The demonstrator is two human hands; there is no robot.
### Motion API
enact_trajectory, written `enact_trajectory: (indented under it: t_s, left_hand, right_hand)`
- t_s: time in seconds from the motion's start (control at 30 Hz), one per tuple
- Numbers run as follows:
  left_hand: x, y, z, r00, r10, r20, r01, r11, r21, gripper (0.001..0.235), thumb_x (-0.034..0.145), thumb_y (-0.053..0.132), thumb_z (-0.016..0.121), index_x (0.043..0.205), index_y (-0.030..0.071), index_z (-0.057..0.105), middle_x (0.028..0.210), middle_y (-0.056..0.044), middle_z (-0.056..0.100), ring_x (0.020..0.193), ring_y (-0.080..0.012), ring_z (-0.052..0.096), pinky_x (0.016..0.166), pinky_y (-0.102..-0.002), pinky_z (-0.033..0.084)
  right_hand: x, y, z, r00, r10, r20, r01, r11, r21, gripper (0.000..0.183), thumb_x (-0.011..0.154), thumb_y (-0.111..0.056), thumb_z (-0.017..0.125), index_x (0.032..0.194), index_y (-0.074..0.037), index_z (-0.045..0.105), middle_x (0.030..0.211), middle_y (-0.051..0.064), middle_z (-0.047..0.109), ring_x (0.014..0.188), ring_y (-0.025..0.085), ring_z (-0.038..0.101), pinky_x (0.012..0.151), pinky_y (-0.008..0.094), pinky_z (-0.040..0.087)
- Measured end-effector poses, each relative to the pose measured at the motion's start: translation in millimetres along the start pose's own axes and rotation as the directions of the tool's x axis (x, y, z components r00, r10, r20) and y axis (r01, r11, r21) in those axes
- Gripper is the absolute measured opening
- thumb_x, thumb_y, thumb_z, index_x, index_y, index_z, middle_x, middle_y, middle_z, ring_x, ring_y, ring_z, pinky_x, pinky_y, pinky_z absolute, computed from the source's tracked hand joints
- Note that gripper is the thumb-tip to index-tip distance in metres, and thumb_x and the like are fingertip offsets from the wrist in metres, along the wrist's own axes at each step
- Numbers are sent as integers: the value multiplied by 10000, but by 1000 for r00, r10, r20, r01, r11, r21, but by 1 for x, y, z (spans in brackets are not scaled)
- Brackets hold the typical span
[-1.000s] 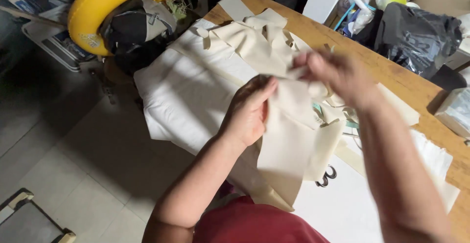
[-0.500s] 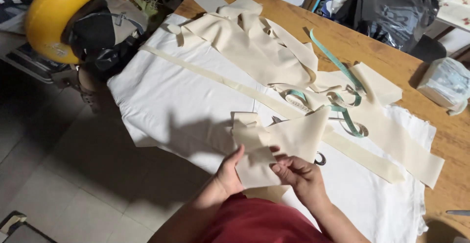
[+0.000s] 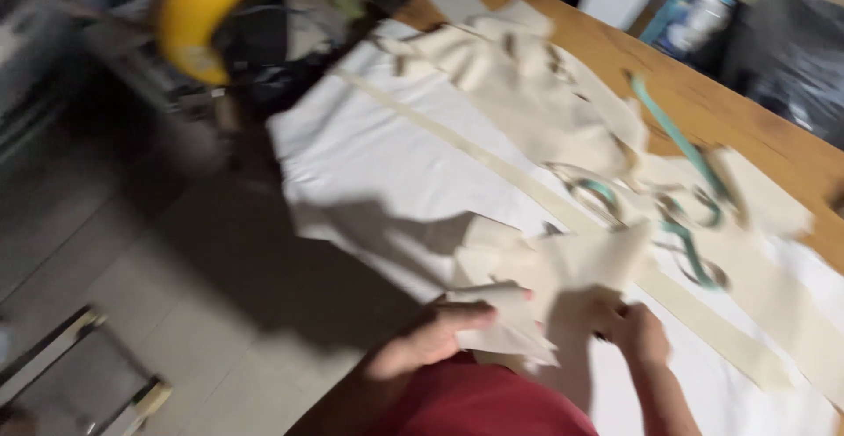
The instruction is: Using scissors to cut a long strip of fabric and then folding and inspecting the cut piece on a work table.
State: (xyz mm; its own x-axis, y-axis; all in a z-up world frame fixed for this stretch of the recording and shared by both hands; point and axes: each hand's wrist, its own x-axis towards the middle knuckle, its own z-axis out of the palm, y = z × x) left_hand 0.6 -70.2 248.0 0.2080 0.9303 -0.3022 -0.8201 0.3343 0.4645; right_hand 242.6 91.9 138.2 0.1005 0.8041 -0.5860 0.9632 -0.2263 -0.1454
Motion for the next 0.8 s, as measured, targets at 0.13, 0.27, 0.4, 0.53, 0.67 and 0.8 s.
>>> enact_trajectory:
  t_s: [0.13, 0.27, 0.4, 0.53, 0.67, 0.8]
  left_hand:
    - [3, -7, -10, 974, 159, 163, -200, 942, 271, 504, 798, 200, 575, 1268, 35, 499, 1207, -123, 546, 1124, -201, 527, 1017, -284, 392]
    - [0, -7, -7, 930, 284, 234, -355, 859, 369, 458, 871, 222, 539, 1285, 46, 454, 1352, -78, 440, 1292, -166, 397, 1132, -300, 296]
    - [22, -28, -35, 893, 396, 213, -449, 780, 436, 317, 881, 208, 587, 1169, 84, 548, 1187, -6, 553, 1086, -82, 507, 1005, -213, 399]
    - [18, -13, -18, 872, 444, 206, -479, 690, 543, 324, 902, 218, 579, 1198, 88, 543, 1092, 81, 559, 981, -19, 488, 959, -187, 409]
    - [-10, 18, 22, 874, 398, 279, -486, 702, 521, 490, 918, 275, 478, 1358, 73, 403, 1363, 7, 423, 1200, -53, 386, 1090, -210, 284]
    - [0, 10, 8, 857, 484, 179, -507, 724, 468, 456, 881, 218, 519, 1308, 72, 450, 1319, -30, 471, 1182, -98, 439, 1054, -244, 347]
  right_hand:
    - [7, -9, -2, 995, -72, -71, 65, 994, -84, 503, 673, -452, 551, 860, -27, 743, 862, 214, 718, 870, 370, 655, 686, 397, 469]
    - [52, -15, 2, 965, -261, 21, 259, 941, -217, 426, 718, -386, 566, 839, -23, 752, 870, 225, 727, 844, 354, 663, 743, 369, 475]
    - [13, -82, -29, 909, -414, -50, 411, 909, -62, 265, 800, -269, 534, 852, -84, 717, 758, 126, 745, 725, 259, 674, 704, 333, 462]
    - [-24, -130, -41, 443, -610, -657, 861, 86, 501, 83, 1041, -28, 518, 1111, -46, 476, 917, 84, 578, 789, 135, 560, 744, 262, 488]
    - [-106, -151, -82, 117, -697, -708, 942, -148, 301, 521, 904, 43, 464, 1363, -15, 225, 1402, 329, 328, 1153, 425, 450, 822, 410, 418]
    - [-136, -135, -70, 670, -668, -325, 663, 341, 666, 362, 877, -116, 472, 1212, 21, 472, 1123, 173, 549, 961, 250, 521, 890, 347, 413]
